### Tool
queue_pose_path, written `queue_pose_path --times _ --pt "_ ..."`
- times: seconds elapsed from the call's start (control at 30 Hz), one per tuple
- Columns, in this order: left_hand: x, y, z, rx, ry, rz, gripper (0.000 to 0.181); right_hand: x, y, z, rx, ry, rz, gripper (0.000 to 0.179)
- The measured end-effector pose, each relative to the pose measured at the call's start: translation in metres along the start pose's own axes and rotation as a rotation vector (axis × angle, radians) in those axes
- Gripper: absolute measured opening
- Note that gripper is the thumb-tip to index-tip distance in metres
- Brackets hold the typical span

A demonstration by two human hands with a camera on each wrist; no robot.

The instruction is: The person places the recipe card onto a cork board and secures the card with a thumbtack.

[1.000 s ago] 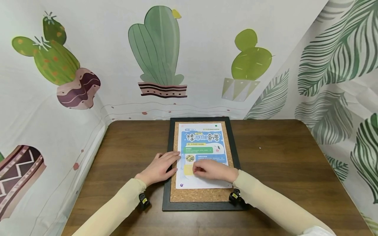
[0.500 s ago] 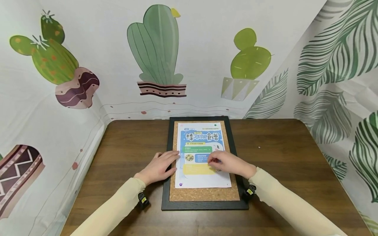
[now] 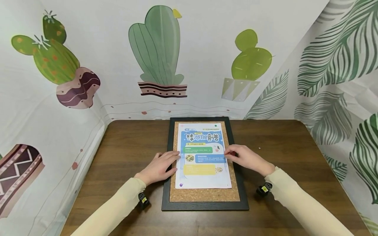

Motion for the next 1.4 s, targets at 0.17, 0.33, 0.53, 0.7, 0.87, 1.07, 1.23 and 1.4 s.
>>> queue_pose_path --times 0.17,0.33,0.53,0.7,0.87,1.07,1.23,1.4 --pt "0.0 -0.001 0.0 -0.002 0.0 -0.003 0.051 -0.016 -0.014 0.009 -0.052 0.044 0.004 0.01" --pt "0.0 -0.001 0.0 -0.001 -0.001 -0.003 0.05 -0.033 -0.027 0.019 -0.092 0.089 0.033 0.01" --pt "-0.001 0.0 0.0 -0.004 -0.002 -0.005 0.05 -0.054 -0.042 0.028 -0.145 0.11 0.079 0.009" --pt "-0.001 0.0 0.001 -0.004 -0.003 0.001 0.05 -0.07 -0.055 0.031 -0.193 0.129 0.107 0.007" --pt "-0.001 -0.001 0.001 -0.002 -0.005 0.005 0.051 -0.086 -0.066 0.034 -0.219 0.162 0.135 0.008" --pt "-0.001 0.0 0.001 -0.004 -0.004 0.004 0.051 -0.106 -0.072 0.036 -0.226 0.236 0.13 0.011" --pt "-0.002 -0.001 0.001 -0.005 -0.006 0.006 0.051 -0.123 -0.072 0.035 -0.265 0.266 0.142 0.01" --pt "-0.001 -0.001 0.001 -0.002 -0.009 0.007 0.051 -0.132 -0.066 0.035 -0.255 0.294 0.152 0.011"
Point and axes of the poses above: each hand's wrist, its own z-axis away from the middle knuckle, its own y-axis out of the palm, x = y × z, the point moved 5 cm from there along -z, towards the middle knuckle, and after that the axes turned 10 degrees about y, right-handed, at the moved point
